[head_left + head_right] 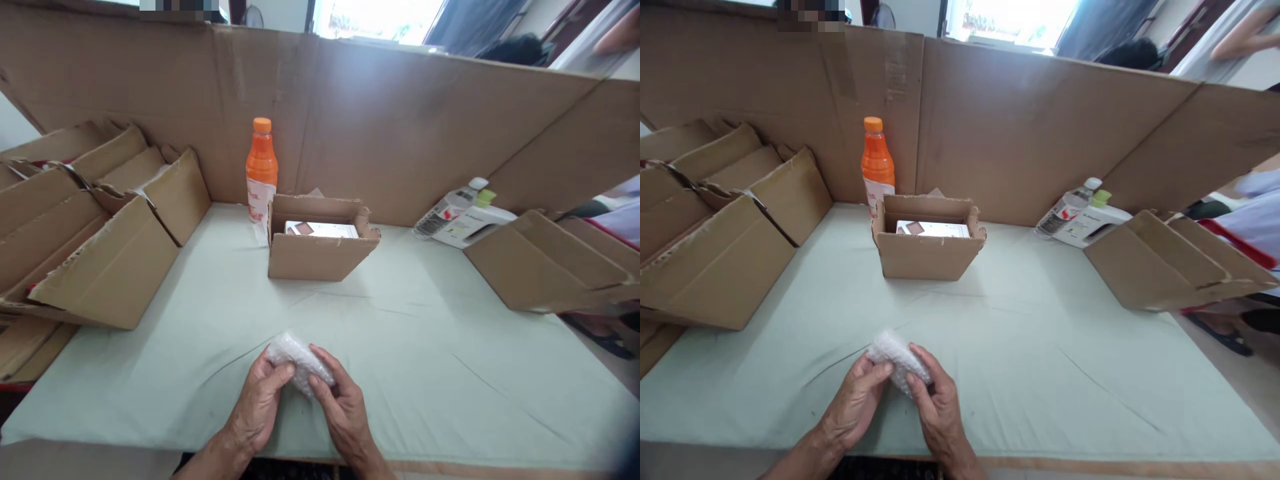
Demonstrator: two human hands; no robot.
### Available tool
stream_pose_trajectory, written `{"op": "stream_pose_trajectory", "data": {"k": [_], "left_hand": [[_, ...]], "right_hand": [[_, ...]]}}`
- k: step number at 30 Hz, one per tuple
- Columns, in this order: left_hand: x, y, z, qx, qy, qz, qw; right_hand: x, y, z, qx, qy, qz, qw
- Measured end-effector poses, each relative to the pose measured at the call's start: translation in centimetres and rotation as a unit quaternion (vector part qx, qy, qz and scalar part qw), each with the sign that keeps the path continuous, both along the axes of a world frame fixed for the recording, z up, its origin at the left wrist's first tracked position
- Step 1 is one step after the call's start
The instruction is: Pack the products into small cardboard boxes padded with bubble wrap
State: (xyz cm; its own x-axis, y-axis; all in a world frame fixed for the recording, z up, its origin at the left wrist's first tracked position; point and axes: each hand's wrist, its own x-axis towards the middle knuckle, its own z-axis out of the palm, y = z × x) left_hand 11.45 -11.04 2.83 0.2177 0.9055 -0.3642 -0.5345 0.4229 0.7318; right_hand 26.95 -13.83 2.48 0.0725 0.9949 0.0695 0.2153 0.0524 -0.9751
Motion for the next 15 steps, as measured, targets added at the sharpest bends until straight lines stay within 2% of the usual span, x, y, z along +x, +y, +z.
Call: {"op": "stream_pose_trajectory", "data": {"k": [2,4,5,7,9,10,12,15], "left_hand": [[-0.7,1.4,0.9,0.073,0.055,-0.02,0.996],[-1.6,3.8,2.6,0.194,0.165,0.0,0.967],[-2.0,5.4,3.7,0.262,0.236,0.025,0.935],[-2.4,8.9,5.9,0.379,0.375,0.085,0.842],[-2.3,12.4,7.5,0.453,0.457,0.136,0.753],[-2.1,13.9,7.9,0.472,0.478,0.153,0.725],[-1.6,16.1,8.0,0.485,0.493,0.176,0.701],[-0.9,17.2,7.3,0.488,0.483,0.207,0.697]], "right_hand": [[1.4,2.0,2.2,-0.025,0.035,0.016,0.999],[3.3,4.8,5.7,-0.029,0.056,0.023,0.998],[4.1,6.6,7.8,-0.016,0.054,0.019,0.998],[5.3,10.6,11.9,0.035,0.027,0.011,0.999],[5.6,15.0,15.3,0.082,-0.004,0.015,0.996],[5.3,17.3,16.5,0.093,-0.019,0.03,0.995],[4.4,21.3,18.0,0.082,-0.054,0.083,0.992],[2.7,25.6,18.7,-0.011,-0.161,0.169,0.972]]}}
